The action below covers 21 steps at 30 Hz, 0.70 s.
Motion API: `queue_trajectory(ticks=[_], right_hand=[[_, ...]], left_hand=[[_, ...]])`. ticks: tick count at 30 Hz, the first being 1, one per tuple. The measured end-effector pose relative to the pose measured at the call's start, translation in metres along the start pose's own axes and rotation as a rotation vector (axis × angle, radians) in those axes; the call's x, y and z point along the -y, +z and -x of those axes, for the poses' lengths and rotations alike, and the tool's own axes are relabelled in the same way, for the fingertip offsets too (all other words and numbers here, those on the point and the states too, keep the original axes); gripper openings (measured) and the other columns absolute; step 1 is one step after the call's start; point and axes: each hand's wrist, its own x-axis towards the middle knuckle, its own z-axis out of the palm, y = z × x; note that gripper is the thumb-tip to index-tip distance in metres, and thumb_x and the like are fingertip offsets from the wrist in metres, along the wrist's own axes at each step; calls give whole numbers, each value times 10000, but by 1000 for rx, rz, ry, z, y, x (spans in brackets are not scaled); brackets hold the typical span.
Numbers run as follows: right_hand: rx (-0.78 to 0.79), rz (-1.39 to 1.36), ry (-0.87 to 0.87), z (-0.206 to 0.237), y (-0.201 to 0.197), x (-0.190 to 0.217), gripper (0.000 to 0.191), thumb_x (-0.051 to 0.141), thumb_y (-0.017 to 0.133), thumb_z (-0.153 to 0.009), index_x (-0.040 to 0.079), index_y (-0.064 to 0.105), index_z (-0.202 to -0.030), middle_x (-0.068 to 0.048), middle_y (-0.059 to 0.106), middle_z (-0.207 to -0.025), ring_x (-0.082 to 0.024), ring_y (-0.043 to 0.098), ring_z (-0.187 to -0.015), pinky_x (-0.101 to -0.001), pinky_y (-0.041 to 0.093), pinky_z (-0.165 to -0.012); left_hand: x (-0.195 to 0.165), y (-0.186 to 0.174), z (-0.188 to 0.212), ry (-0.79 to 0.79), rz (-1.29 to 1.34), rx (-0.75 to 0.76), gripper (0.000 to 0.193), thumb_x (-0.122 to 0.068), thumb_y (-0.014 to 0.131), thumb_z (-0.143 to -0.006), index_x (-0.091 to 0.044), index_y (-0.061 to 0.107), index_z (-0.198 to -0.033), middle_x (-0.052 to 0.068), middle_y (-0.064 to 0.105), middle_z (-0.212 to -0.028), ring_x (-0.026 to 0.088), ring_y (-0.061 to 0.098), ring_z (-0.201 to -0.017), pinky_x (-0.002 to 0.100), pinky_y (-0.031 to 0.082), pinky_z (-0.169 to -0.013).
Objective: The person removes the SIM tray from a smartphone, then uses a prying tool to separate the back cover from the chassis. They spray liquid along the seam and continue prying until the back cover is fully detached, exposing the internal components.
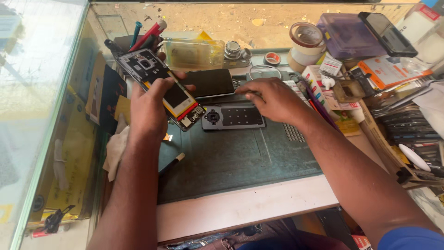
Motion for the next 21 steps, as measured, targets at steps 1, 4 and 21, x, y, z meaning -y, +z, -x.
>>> queue_trajectory(ticks=[1,4,21], right_hand=[[-43,54,4,4,0,-2,204,113,658,-962,98,750,-1143,-103,773,-1044,-277,736,-935,-433,566,-817],[-84,197,60,17,-8,-11,164,146,688,-963,120,761,-1108,-82,778,-1029,-270,738,-896,-434,565,-804],[155,407,262,23,-18,-29,171,313,773,-860,196,820,-976,-33,763,-940,-263,709,-915,-456,539,-847]], left_hand=[[0,1,0,8,-14,-7,625,-18,524,-907,8,393,-1517,156,703,-1052,310,761,-886,438,649,-752],[-1,4,3,24,-49,-48,625,-16,536,-919,17,391,-1527,155,701,-1083,298,761,-903,423,656,-779],[13,14,9,-41,-245,-58,687,0,511,-902,2,326,-1564,180,713,-1129,257,770,-922,375,655,-764]])
